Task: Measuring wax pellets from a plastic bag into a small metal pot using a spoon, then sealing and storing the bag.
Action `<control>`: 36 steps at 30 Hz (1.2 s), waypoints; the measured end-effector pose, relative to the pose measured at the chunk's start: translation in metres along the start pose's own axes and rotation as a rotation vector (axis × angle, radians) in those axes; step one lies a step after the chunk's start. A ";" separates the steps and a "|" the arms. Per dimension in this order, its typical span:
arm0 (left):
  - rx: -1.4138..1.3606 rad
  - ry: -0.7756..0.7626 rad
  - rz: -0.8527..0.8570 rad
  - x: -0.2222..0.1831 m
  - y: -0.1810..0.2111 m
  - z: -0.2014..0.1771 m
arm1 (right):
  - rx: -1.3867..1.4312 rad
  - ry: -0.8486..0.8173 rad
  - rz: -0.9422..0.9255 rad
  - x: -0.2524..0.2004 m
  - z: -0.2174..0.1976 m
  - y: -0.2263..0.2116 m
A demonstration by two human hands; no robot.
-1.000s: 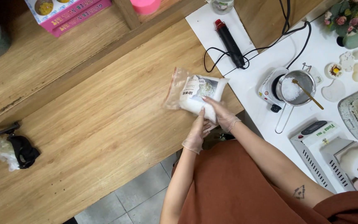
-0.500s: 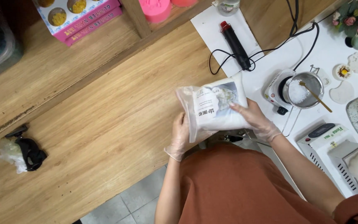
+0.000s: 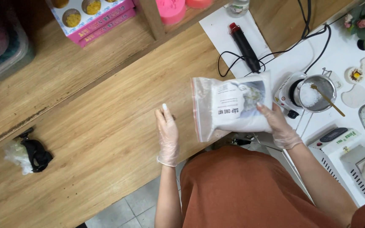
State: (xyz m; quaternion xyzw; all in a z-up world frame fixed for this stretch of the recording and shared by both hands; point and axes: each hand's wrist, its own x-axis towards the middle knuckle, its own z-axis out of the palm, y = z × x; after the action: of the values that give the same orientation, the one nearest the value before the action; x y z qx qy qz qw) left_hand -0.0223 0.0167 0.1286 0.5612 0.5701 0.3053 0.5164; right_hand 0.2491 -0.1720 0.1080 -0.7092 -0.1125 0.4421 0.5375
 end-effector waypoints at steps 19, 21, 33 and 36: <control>-0.361 -0.397 -0.179 -0.009 0.035 0.034 | 0.184 -0.056 -0.084 -0.031 0.001 -0.004; -0.643 -0.421 -0.503 -0.022 0.088 0.019 | 0.123 -0.069 -0.136 -0.047 0.008 -0.038; -0.438 -0.161 -0.081 -0.009 0.035 0.031 | -0.170 0.013 -0.230 -0.045 0.035 -0.110; 0.058 -0.105 0.062 0.003 0.010 0.028 | -0.363 -0.262 -0.467 -0.047 0.025 -0.100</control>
State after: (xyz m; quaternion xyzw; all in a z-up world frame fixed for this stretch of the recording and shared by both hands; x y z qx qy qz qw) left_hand 0.0074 0.0152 0.1296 0.6086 0.5332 0.2746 0.5195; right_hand 0.2347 -0.1458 0.2171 -0.6857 -0.4175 0.3671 0.4699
